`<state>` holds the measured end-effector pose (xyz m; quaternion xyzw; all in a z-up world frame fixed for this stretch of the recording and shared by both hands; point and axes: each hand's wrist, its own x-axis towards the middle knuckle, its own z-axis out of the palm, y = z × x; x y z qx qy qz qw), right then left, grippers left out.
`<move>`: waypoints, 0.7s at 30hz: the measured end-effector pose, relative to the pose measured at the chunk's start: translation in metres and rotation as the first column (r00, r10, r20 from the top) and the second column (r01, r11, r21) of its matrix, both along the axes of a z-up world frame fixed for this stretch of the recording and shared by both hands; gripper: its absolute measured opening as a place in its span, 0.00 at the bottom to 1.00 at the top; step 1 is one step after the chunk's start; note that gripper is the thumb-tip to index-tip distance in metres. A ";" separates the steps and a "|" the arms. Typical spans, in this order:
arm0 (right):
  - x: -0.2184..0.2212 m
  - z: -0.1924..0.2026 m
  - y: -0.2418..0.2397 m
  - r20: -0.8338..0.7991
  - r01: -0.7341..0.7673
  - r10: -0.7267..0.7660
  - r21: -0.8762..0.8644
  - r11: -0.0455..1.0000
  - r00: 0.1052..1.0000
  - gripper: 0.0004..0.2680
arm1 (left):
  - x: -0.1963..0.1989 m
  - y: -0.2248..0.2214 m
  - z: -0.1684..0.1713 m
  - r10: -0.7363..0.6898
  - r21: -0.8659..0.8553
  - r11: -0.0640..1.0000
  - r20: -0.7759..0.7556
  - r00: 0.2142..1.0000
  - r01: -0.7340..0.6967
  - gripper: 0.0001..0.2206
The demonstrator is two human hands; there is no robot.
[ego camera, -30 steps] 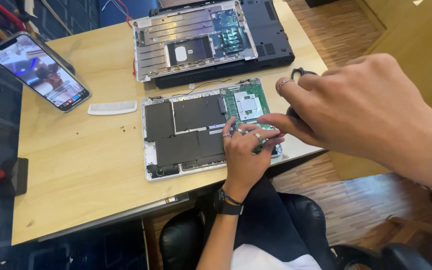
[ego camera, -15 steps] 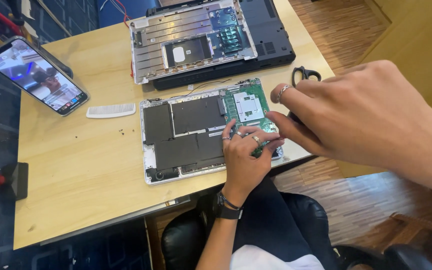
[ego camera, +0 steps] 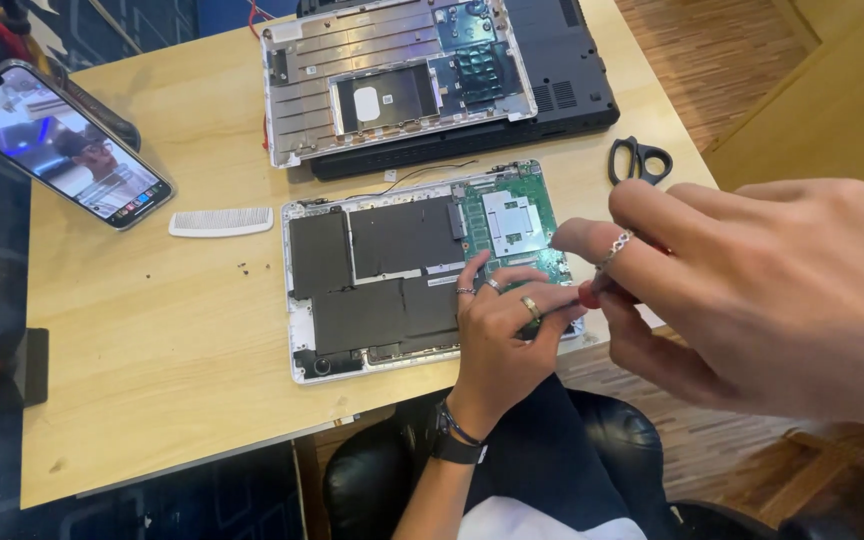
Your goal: Disassembling a laptop computer by removing screws and internal components like the motherboard.
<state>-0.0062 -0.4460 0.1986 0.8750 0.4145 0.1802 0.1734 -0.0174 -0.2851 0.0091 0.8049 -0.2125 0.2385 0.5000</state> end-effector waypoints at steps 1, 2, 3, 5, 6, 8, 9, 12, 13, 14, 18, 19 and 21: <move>-0.002 0.001 0.001 -0.043 0.034 -0.034 0.002 0.999 0.998 0.14 | -0.001 0.001 0.000 -0.009 -0.017 1.000 -0.008 1.000 0.009 0.04; -0.003 0.000 0.000 -0.041 0.028 -0.028 0.002 1.000 0.999 0.14 | 0.000 0.000 -0.003 -0.003 -0.017 1.000 -0.006 1.000 0.003 0.04; -0.004 -0.002 -0.001 0.040 -0.020 0.020 0.012 1.000 0.999 0.14 | 0.000 0.000 -0.005 0.010 -0.015 1.000 0.001 1.000 -0.010 0.03; -0.006 -0.003 -0.002 0.122 -0.072 0.069 0.020 0.997 0.990 0.17 | 0.000 -0.001 -0.007 0.026 -0.012 1.000 0.007 1.000 -0.026 0.03; -0.006 -0.001 -0.002 0.090 -0.104 0.101 0.026 0.994 0.991 0.15 | -0.001 -0.001 -0.007 0.031 -0.007 0.999 0.008 0.999 -0.031 0.02; -0.008 -0.001 -0.001 0.063 -0.137 0.134 0.034 0.990 0.989 0.15 | -0.002 -0.001 -0.005 0.037 -0.002 0.999 0.013 0.999 -0.037 0.03; -0.010 -0.001 0.000 0.047 -0.079 0.078 0.021 0.997 0.996 0.09 | -0.002 -0.001 -0.003 0.036 -0.011 0.999 0.000 0.999 -0.036 0.03; -0.010 -0.002 -0.003 -0.012 -0.003 0.003 0.009 1.000 1.000 0.10 | -0.002 0.000 -0.003 0.006 -0.023 1.000 -0.007 1.000 -0.006 0.04; -0.010 -0.003 -0.004 -0.054 0.014 -0.014 0.007 1.000 0.998 0.12 | -0.002 0.000 -0.004 -0.021 -0.027 0.999 -0.001 1.000 0.021 0.06; -0.010 -0.004 -0.006 -0.053 0.017 -0.016 0.007 1.000 0.998 0.12 | -0.001 -0.001 -0.006 -0.024 -0.026 0.999 0.000 1.000 0.024 0.06; -0.010 -0.005 -0.010 0.108 -0.029 0.022 0.057 0.998 0.994 0.13 | -0.002 -0.002 -0.006 0.015 -0.006 1.000 0.036 0.999 -0.015 0.07; -0.010 -0.005 -0.009 0.083 -0.034 0.027 0.078 0.996 0.996 0.11 | -0.002 -0.003 -0.005 0.029 -0.010 1.000 0.035 0.999 -0.029 0.05; -0.010 0.000 -0.006 0.003 -0.014 0.013 0.071 0.997 1.000 0.11 | -0.003 -0.003 -0.006 0.045 -0.024 0.999 0.018 0.999 -0.045 0.04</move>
